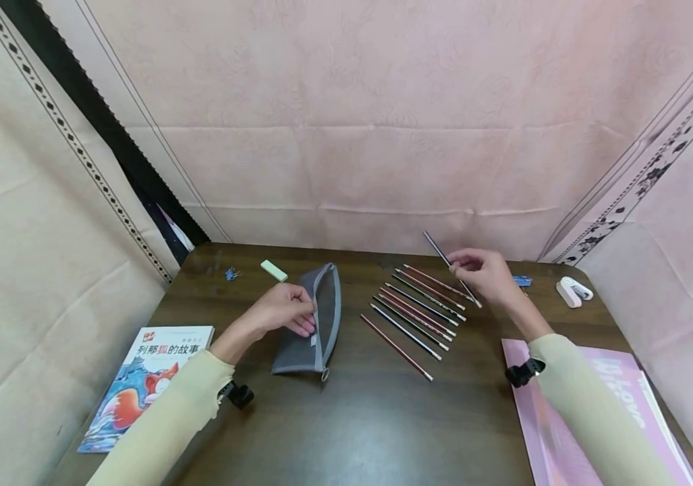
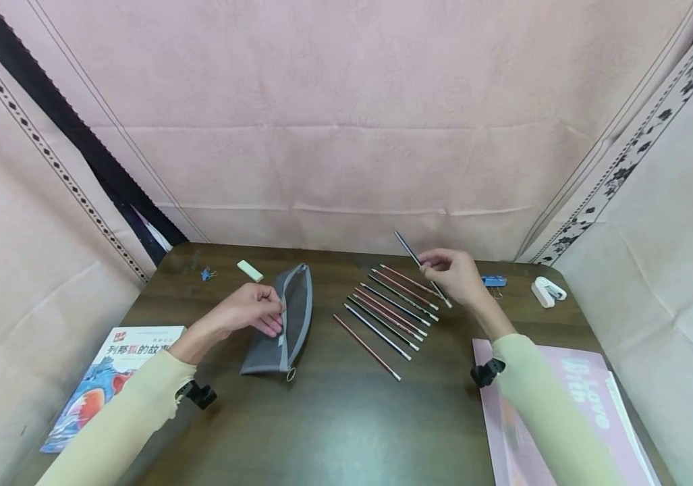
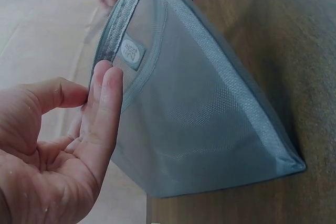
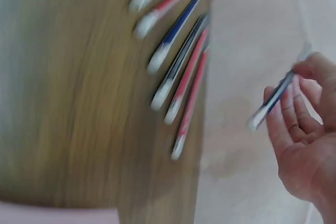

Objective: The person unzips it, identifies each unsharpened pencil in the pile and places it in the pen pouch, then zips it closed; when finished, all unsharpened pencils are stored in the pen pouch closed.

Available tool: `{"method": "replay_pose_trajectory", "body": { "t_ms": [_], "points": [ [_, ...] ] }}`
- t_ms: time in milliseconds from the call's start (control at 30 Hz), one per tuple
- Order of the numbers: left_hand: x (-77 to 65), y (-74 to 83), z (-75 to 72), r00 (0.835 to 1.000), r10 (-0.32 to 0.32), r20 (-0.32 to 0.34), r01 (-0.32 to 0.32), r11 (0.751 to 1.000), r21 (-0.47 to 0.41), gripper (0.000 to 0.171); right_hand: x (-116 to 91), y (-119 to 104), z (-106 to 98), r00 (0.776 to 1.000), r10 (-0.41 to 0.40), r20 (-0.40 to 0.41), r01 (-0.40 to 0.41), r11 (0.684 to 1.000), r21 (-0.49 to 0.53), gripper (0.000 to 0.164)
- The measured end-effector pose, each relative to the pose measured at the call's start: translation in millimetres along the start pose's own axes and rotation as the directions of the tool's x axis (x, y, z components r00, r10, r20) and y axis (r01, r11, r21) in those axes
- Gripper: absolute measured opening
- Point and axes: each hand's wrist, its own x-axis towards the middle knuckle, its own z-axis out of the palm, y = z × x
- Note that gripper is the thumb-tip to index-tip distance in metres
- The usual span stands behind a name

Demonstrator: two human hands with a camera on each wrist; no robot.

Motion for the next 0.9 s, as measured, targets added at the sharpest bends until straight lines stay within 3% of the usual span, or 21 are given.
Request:
{"method": "replay_pose_trajectory", "body": {
  "t_ms": [67,133,200,300,433,600,733,900],
  "points": [
    [-0.9,-0.5,0.1,1.0,-0.003,0.002,0.003,1.0,-0.002,0.02,-9,-14,3,1.0,0.006,-0.008,-0.005,0.992,0.128,0.031],
    [-1.3,-0.6,0.0,1.0,-0.002,0.004,0.002,1.0,-0.004,0.02,-17,-28,6,0.999,0.033,0.001,-0.032,0.963,0.267,0.038],
    [-0.6,-0.5,0.0,1.0,0.004,0.005,-0.004,1.0,-0.005,0.021,-24,-42,12,0.999,0.052,0.008,-0.051,0.913,0.405,0.04],
    [0.7,0.4,0.2,1.0,0.011,0.006,-0.011,1.0,-0.013,0.021,-30,-59,25,0.997,0.069,0.026,-0.071,0.804,0.591,0.036],
    [2.7,1.1,2.4,1.0,0.007,0.001,-0.007,1.0,-0.021,0.02,-33,-76,49,0.999,0.043,0.026,-0.049,0.709,0.703,0.026],
    [8.1,-1.2,8.1,1.0,0.016,0.026,-0.016,1.0,-0.026,0.019,-35,-90,82,0.998,0.064,0.019,-0.055,0.617,0.785,0.022],
    [8.9,0.0,9.7,1.0,0.019,0.015,-0.018,0.999,-0.027,0.019,-33,-101,112,0.995,0.094,0.043,-0.091,0.593,0.8,0.028],
    [8.4,4.5,12.3,1.0,0.02,0.01,-0.02,0.999,-0.033,0.02,-36,-109,146,0.99,0.116,0.075,-0.131,0.617,0.776,0.036]
  ]
}}
